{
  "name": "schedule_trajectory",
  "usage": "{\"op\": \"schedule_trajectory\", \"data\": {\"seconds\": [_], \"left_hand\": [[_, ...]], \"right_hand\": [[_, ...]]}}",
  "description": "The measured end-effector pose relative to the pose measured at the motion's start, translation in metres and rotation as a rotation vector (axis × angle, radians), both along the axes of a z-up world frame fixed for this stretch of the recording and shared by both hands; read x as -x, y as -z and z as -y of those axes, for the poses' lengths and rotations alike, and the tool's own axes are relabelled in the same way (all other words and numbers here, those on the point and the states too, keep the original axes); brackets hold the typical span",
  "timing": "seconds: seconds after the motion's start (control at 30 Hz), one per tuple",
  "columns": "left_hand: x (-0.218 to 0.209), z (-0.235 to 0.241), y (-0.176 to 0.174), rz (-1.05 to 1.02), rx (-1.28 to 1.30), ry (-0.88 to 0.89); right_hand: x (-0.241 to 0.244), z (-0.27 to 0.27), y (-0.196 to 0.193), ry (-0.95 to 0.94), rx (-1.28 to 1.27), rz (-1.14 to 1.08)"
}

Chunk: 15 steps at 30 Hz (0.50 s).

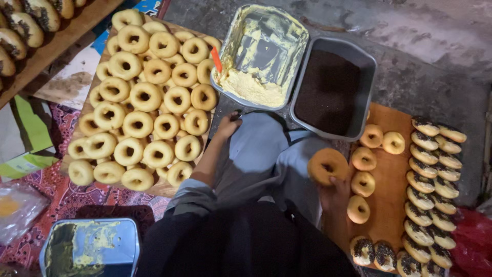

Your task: The person sits on the floor and repeatedly picks up plain donuts, dips them into a yellow filling, and then into a dark topping before placing them on a wooden board.

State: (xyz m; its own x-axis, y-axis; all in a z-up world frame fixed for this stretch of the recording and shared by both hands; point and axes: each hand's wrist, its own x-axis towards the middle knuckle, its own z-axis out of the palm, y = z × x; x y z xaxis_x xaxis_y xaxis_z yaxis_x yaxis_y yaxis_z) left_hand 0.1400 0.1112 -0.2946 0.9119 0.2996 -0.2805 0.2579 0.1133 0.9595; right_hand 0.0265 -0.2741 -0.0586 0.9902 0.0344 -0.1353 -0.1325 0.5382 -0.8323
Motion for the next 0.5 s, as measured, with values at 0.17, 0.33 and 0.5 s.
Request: {"op": "schedule_trajectory", "data": {"seconds": [0.17,0.33,0.5], "left_hand": [[0.005,0.006,0.009,-0.152,0.012,0.057],[0.007,0.018,0.012,0.065,0.208,-0.057],[0.015,0.018,0.019,0.121,0.312,-0.155]], "right_hand": [[-0.004,0.010,0.007,-0.022,-0.090,-0.028],[-0.007,0.025,0.013,-0.014,-0.041,-0.081],[-0.009,0.025,0.012,0.007,-0.047,-0.091]]}}
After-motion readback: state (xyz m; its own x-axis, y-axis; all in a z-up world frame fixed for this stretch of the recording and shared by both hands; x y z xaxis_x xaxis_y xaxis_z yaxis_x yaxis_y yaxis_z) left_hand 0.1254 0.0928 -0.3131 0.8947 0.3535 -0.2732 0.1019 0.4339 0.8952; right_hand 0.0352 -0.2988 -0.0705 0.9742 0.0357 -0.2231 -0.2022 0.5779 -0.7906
